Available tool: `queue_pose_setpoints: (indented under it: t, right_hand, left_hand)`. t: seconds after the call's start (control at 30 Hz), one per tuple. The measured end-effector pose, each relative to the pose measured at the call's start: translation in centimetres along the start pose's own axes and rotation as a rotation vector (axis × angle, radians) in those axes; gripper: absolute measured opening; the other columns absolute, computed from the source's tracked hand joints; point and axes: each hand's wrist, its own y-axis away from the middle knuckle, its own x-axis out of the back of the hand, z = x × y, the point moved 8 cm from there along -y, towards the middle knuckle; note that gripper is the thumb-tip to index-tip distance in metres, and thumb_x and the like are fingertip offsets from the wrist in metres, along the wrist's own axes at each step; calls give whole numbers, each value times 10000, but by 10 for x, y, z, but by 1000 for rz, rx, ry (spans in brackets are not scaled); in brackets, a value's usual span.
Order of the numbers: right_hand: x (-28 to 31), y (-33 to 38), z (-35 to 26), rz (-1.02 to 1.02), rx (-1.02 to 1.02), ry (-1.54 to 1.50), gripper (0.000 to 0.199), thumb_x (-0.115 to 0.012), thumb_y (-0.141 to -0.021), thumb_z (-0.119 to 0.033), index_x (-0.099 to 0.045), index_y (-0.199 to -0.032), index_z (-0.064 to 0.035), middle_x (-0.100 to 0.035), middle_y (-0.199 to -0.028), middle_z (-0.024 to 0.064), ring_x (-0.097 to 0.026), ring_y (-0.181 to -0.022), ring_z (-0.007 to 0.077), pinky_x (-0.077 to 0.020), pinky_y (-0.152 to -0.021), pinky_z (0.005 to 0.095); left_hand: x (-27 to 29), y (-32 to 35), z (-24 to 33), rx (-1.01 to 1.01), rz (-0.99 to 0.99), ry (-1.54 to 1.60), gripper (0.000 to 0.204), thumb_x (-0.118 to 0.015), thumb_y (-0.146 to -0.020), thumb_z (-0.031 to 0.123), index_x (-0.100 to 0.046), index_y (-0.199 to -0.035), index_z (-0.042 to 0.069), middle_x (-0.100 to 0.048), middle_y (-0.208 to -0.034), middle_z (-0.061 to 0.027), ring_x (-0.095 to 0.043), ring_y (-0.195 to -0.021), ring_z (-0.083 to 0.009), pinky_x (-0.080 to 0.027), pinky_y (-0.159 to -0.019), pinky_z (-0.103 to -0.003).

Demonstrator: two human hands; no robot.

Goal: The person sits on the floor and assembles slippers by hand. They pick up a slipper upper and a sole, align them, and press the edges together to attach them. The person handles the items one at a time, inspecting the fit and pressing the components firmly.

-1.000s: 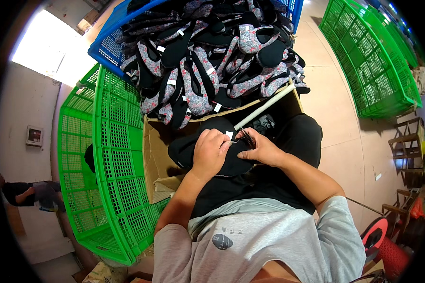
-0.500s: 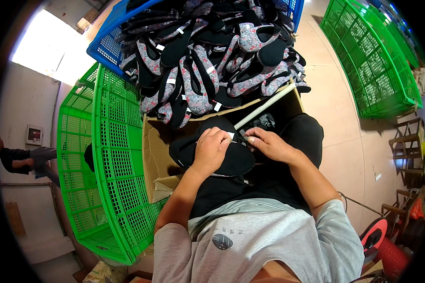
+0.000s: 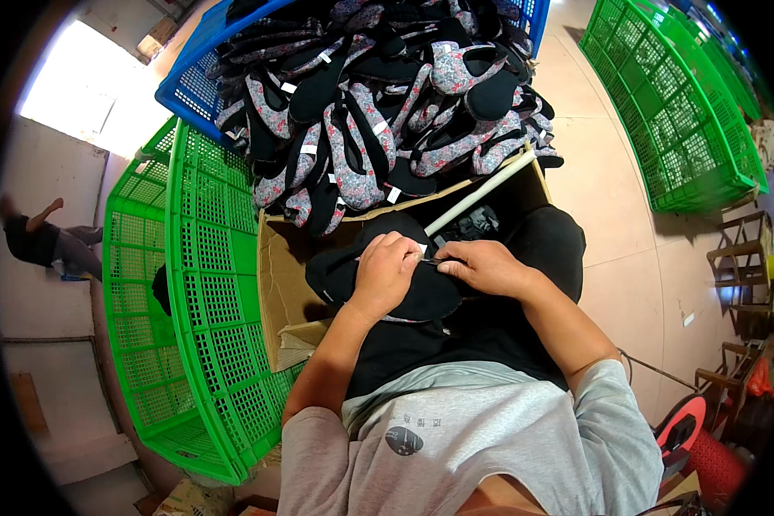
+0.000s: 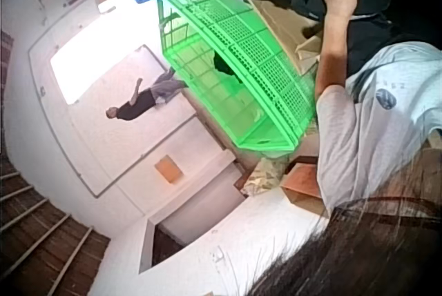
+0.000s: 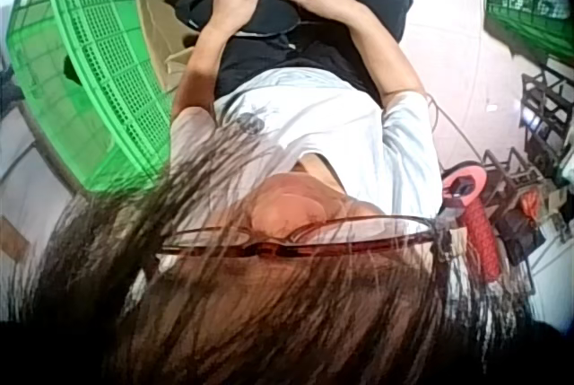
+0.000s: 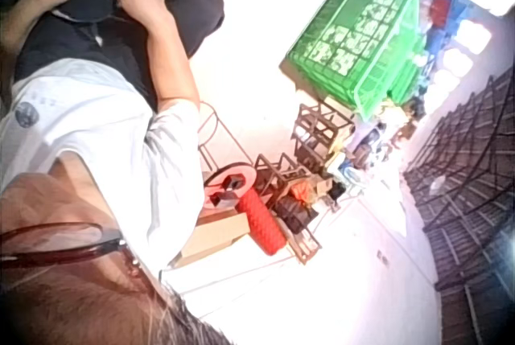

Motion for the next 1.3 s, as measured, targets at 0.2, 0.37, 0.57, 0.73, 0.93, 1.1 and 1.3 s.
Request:
queue_pose_setpoints:
  t: [0.2, 0.37, 0.57, 0.73, 0.93, 1.1, 1.3]
  right_hand:
    - [-2, -3, 0, 3, 4, 31, 291, -552, -960, -374, -638, -1084, -125, -691, -947, 140, -653, -887, 360, -504, -747, 458]
    - [-4, -6, 1, 2, 13, 48, 280, -547, -962, -374, -630, -1066, -127, -687, -927, 145, -650, -871, 367, -501, -736, 471]
    - [-5, -8, 1, -21, -24, 56, 280, -549, -960, -375, -629, -1053, -123, -685, -917, 145, -649, -867, 372, -499, -735, 471]
    - [-5, -9, 1, -5, -31, 47, 268, -556, -958, -364, -631, -1051, -124, -686, -918, 142, -649, -866, 369, -497, -738, 469]
    - [-6, -4, 7, 20, -57, -63, 355, -594, -938, -420, -624, -1107, -110, -690, -956, 148, -651, -905, 372, -502, -772, 436]
    - [-18, -4, 6, -27, -50, -339, 486, -746, -856, -385, -561, -1161, -56, -654, -967, 135, -633, -895, 252, -491, -794, 370]
    - [-34, -3, 19, 7, -277, -913, 305, -719, -895, -144, -550, -1138, -70, -585, -1002, 0, -551, -868, 93, -474, -748, 245]
  left_hand:
    - [0, -1, 1, -15, 13, -3, 104, -615, -844, 124, -630, -860, 22, -599, -845, -117, -575, -855, -323, -454, -763, -410]
    - [-1, -1, 1, -17, 14, 15, 101, -613, -842, 119, -633, -859, 21, -603, -847, -118, -578, -852, -323, -455, -764, -409]
    - [-3, -1, -1, -1, 11, 23, 104, -609, -843, 124, -635, -856, 24, -609, -851, -117, -584, -858, -321, -459, -770, -406]
    - [-2, -1, -3, -13, 23, 17, 95, -622, -837, 117, -640, -857, 25, -612, -845, -114, -589, -857, -317, -461, -763, -405]
    - [2, -1, -8, 61, 89, 63, 90, -648, -840, 113, -644, -865, 27, -620, -809, -117, -598, -807, -316, -465, -728, -404]
    - [15, -3, -13, 269, 97, 100, 90, -638, -826, 62, -649, -905, 19, -642, -864, -123, -609, -855, -324, -475, -775, -400]
    - [43, 12, 38, -125, 253, -15, 490, -650, -784, 32, -571, -1266, 59, -574, -1257, -160, -545, -1159, -352, -428, -1005, -421]
